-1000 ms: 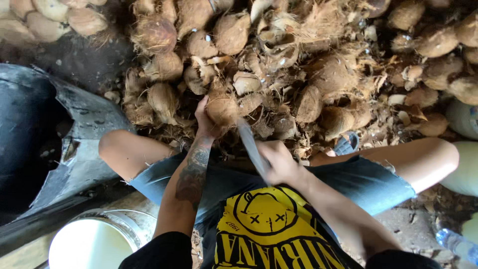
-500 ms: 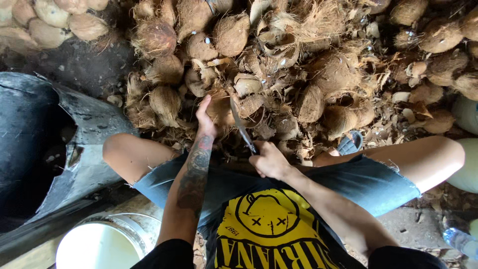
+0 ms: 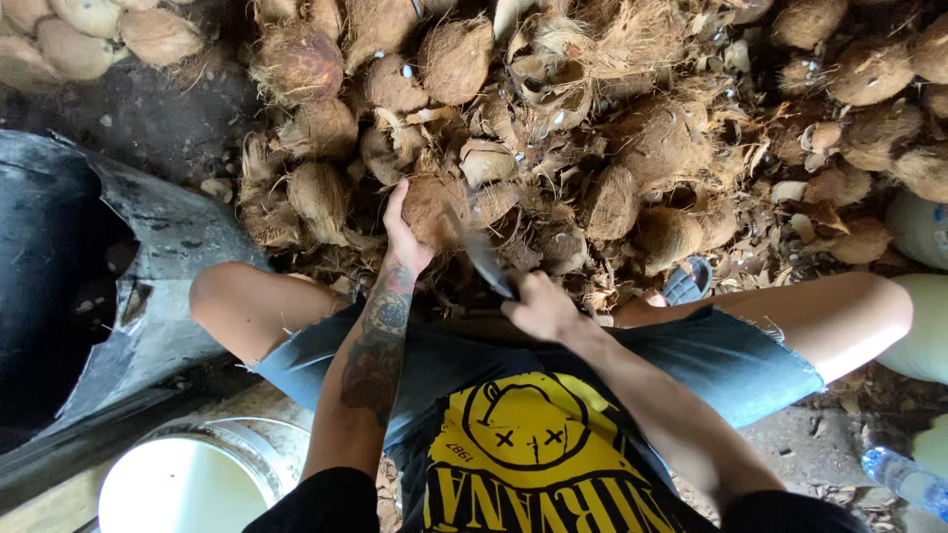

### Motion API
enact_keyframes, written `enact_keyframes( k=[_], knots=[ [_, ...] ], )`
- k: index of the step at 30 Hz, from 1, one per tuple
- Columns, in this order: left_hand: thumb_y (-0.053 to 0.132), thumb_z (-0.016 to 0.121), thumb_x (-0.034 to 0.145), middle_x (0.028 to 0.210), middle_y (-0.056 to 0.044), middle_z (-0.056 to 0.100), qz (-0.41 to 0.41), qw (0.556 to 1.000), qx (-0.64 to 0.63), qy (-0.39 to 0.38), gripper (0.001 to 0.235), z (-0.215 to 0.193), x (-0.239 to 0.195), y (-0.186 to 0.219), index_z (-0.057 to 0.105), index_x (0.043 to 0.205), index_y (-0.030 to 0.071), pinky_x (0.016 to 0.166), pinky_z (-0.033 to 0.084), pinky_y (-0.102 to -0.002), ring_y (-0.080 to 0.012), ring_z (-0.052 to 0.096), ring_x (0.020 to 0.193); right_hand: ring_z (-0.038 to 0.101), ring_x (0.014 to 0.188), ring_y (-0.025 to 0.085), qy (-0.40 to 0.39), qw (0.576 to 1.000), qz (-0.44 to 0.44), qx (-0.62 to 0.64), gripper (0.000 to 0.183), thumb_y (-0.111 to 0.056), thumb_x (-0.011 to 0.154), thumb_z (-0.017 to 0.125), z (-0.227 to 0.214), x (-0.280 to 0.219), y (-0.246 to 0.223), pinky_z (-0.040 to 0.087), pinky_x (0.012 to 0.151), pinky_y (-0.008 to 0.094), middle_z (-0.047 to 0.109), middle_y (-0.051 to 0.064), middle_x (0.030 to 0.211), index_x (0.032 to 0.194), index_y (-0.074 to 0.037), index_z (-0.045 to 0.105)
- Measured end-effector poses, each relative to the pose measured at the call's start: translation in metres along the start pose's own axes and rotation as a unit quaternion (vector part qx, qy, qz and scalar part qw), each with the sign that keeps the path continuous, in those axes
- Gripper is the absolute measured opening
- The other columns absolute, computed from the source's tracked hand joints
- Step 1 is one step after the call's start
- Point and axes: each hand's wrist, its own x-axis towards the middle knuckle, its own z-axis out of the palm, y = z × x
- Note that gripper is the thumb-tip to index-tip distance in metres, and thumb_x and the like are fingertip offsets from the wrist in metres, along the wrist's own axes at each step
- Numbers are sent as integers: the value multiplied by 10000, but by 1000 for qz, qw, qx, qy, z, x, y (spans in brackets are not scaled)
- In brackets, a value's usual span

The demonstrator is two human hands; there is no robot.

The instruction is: The person sits cross-legged on the ground and uses a large knife to peel the fibrous husk off coconuts. They rotate the coconut in their hands to remove the husk in strips, occasionally placing the peeled coconut into a nearby bucket.

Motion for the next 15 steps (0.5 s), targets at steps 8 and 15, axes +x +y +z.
enact_keyframes(
  k=[8,15],
  knots=[
    [468,899,776,1425,-207,666,-35,996,-83,-8,774,-3,8,11,671,1396,64,1152,511,-550,-426,648,1290,564,365,280,47,975,-188,108,111,15,799,619,-19,-9,-32,509,409,375,563,42,525,757,-87,617],
    [602,841,815,1627,-166,494,-18,999,36,0,961,4,-6,-1,515,1576,115,1279,385,-497,-369,503,1472,626,508,464,25,995,-91,-46,231,-111,730,591,5,-12,29,496,491,551,584,192,599,936,-21,646]
  ],
)
